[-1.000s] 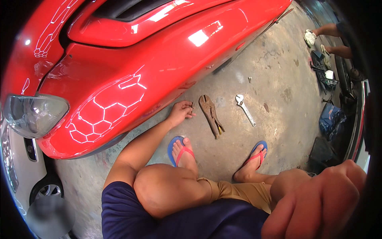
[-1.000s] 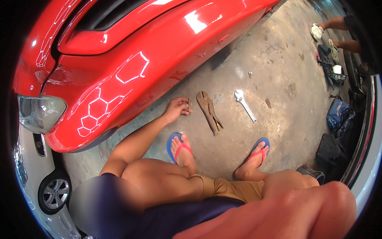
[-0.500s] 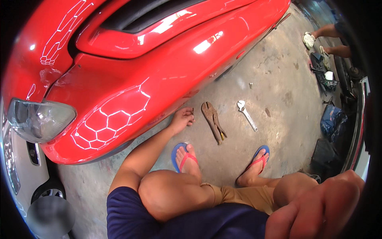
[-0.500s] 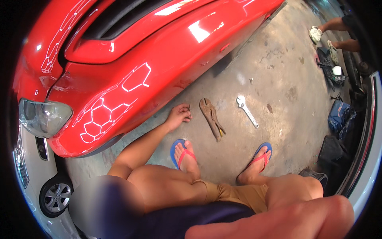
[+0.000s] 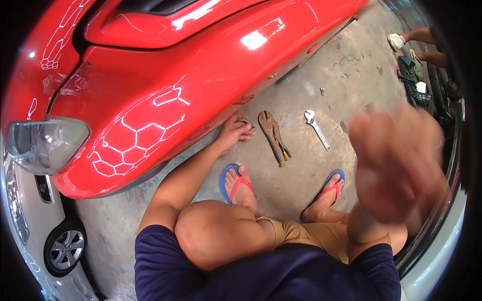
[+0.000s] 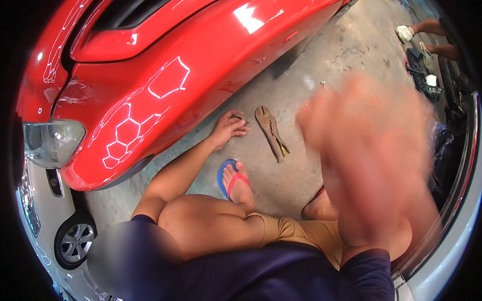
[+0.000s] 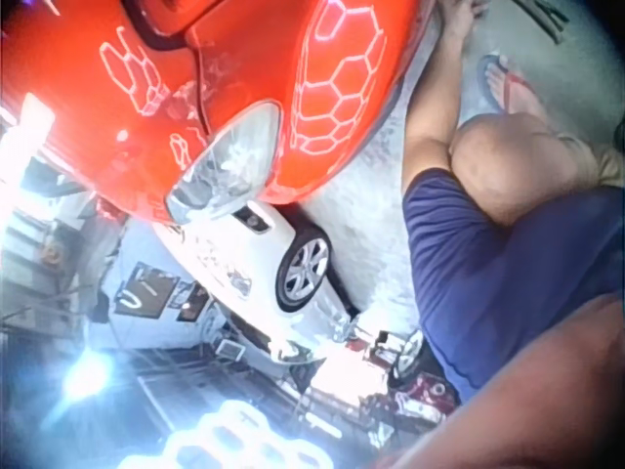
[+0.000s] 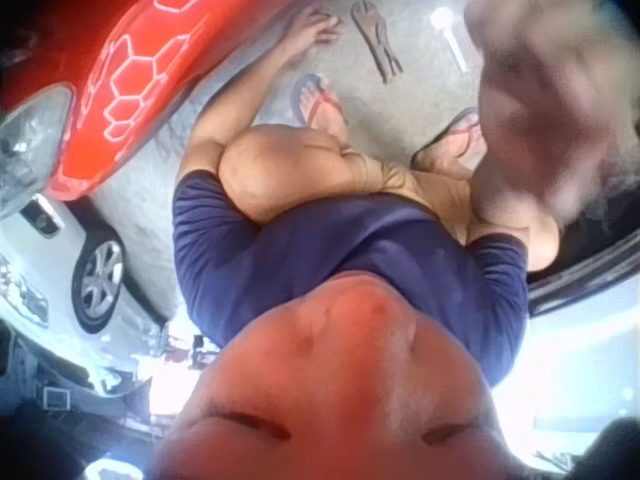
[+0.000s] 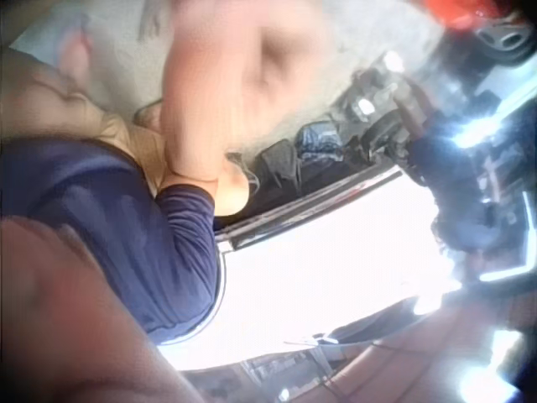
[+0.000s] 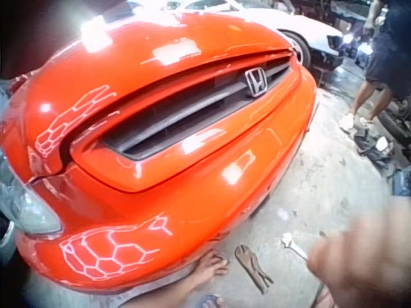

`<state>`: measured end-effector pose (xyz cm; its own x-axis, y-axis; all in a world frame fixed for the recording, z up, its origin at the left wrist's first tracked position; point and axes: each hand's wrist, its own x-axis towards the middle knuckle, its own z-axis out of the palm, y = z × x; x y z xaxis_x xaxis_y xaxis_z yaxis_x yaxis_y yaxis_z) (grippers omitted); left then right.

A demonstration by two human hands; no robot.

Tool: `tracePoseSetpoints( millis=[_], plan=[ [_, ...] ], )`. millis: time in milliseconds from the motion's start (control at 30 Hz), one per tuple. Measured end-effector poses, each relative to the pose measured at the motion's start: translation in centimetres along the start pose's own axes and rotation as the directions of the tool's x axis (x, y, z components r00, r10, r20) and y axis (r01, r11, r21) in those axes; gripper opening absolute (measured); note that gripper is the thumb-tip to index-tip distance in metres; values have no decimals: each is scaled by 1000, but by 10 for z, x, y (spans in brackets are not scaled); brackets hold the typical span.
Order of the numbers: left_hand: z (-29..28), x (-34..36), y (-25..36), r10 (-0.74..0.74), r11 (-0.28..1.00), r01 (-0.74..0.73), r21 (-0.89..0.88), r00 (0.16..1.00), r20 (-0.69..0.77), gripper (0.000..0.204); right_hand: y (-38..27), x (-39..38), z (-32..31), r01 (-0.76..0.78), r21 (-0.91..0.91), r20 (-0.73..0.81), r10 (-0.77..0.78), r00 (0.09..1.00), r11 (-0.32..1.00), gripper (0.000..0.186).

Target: The person sits on the garage floor in front of a red car and uses a wrench and locking pliers to remove and adjust bolts on the front bumper. The person repeatedly tightens and loosens the bolts and repositions the bumper while working.

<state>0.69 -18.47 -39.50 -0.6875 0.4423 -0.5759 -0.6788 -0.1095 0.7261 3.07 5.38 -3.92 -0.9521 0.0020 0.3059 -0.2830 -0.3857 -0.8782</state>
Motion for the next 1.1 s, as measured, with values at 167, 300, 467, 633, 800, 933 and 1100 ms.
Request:
tracePoseSetpoints(
  millis=[167, 300, 467, 633, 800, 933, 1100],
  plan=[
    [2, -6, 10, 22, 997, -16, -75, 996, 83, 28, 168, -42, -80, -608, -624, -338, 533, 776, 490, 25],
    [0, -10, 15, 14, 999, -10, -47, 996, 84, 27, 236, -135, -112, -553, -819, -289, 722, 629, 153, 21],
    [-15, -8, 5, 85, 921, -116, 372, 992, 97, 22, 261, -183, -110, -548, -808, -296, 654, 696, 218, 28],
    [8, -10, -20, -30, 963, -32, 266, 974, 223, 16, 244, -149, -98, -458, -746, -111, 587, 802, 484, 55],
    [27, 4, -16, -118, 958, 50, 283, 967, 227, 22, 242, -151, -111, -291, -885, 18, 650, 760, 364, 29],
    [21, 3, -8, -167, 926, 74, 370, 959, 227, 23, 252, -156, -112, -365, -856, -23, 677, 736, 367, 31],
    [15, 11, -29, -4, 955, 3, 295, 1000, 3, 11, 271, -163, -108, -316, -907, -166, 452, 876, 278, 43]
  ],
)
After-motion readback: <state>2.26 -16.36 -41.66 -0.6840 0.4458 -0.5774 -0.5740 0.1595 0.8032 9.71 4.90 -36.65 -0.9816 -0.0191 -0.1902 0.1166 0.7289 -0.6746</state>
